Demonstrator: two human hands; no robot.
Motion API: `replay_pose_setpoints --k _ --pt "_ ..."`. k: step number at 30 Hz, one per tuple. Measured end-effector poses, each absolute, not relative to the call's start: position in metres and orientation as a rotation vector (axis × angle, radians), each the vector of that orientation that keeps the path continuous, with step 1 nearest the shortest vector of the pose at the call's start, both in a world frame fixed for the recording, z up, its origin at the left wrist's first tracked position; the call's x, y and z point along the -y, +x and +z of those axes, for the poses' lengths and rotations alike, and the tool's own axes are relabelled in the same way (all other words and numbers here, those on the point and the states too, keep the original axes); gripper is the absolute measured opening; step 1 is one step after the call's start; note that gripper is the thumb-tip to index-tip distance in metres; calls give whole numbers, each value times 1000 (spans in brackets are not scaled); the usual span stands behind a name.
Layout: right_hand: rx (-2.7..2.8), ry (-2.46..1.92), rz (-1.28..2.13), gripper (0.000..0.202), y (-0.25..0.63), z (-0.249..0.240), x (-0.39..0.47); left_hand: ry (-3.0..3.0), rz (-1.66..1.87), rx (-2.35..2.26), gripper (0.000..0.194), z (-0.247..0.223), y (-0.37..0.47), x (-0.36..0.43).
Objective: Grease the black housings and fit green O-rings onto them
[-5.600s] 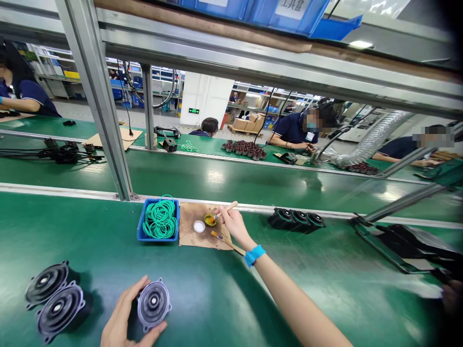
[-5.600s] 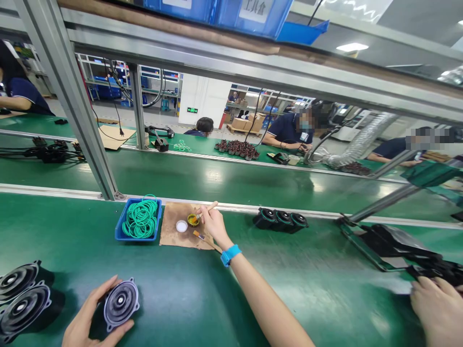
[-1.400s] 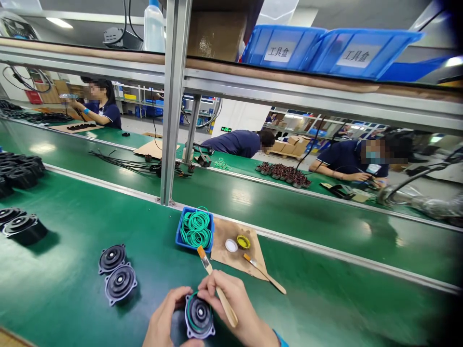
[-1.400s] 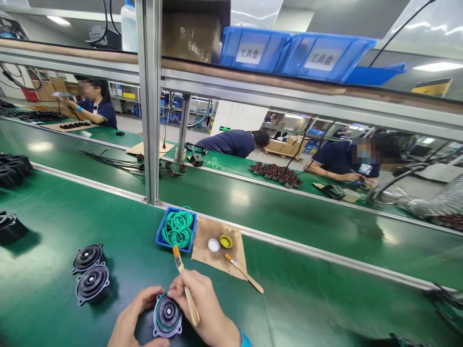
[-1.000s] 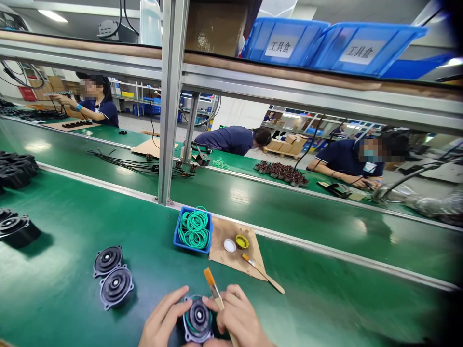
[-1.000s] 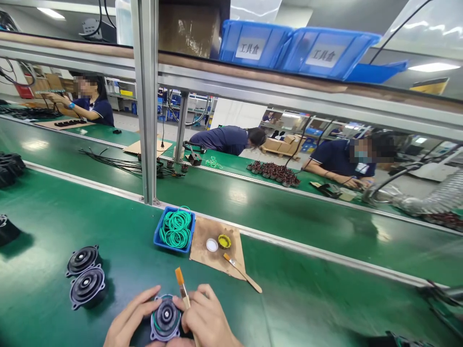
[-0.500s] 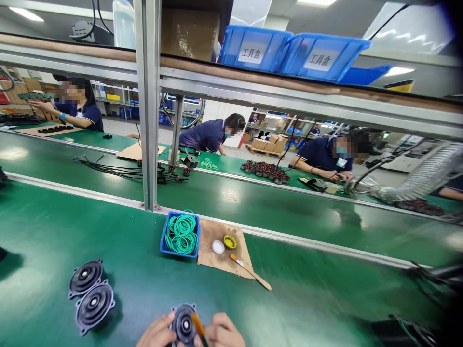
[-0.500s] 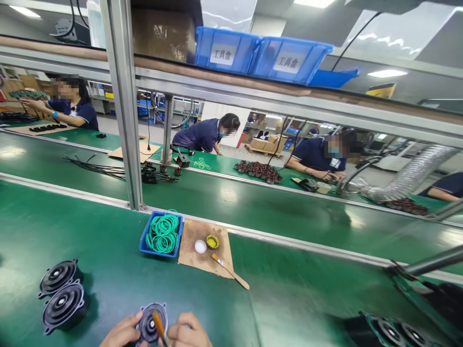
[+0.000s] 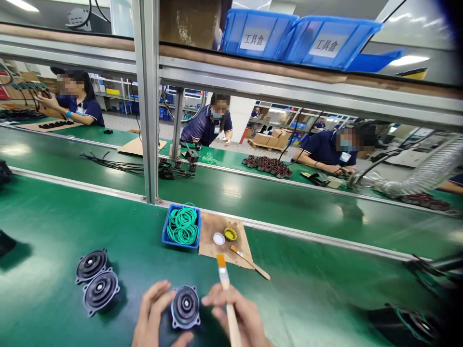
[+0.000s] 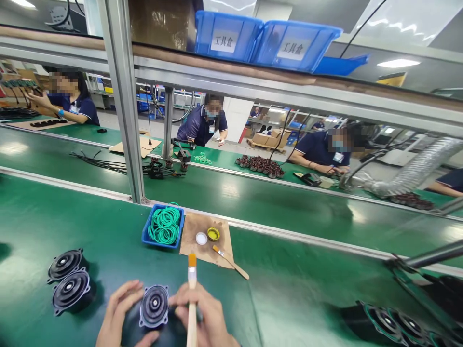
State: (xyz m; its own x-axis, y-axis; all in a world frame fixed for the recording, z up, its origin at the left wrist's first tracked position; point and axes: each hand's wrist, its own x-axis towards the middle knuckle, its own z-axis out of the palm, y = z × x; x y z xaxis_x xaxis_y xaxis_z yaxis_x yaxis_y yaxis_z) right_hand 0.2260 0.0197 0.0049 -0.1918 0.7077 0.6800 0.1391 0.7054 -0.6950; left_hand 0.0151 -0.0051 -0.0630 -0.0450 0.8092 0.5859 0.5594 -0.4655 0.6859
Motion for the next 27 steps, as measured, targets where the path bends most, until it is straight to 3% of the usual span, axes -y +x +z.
replay_pose_setpoints --k 2,3,7,15,27 --pt "1532 -861 789 18 233 16 -19 1959 1398 -1468 68 -63 17 3" --pt "1462 -941 839 24 238 20 -18 1949 1346 -1455 70 -64 18 2" --pt "1306 -1129 913 43 249 28 -17 1901 1267 -1412 60 -66 19 4" --pt "1195 -1268 1267 55 226 32 -17 1920 1200 -1388 60 -54 11 3" --pt "1181 -1252 1333 56 218 20 -22 1995 1142 -1356 61 -51 8 2"
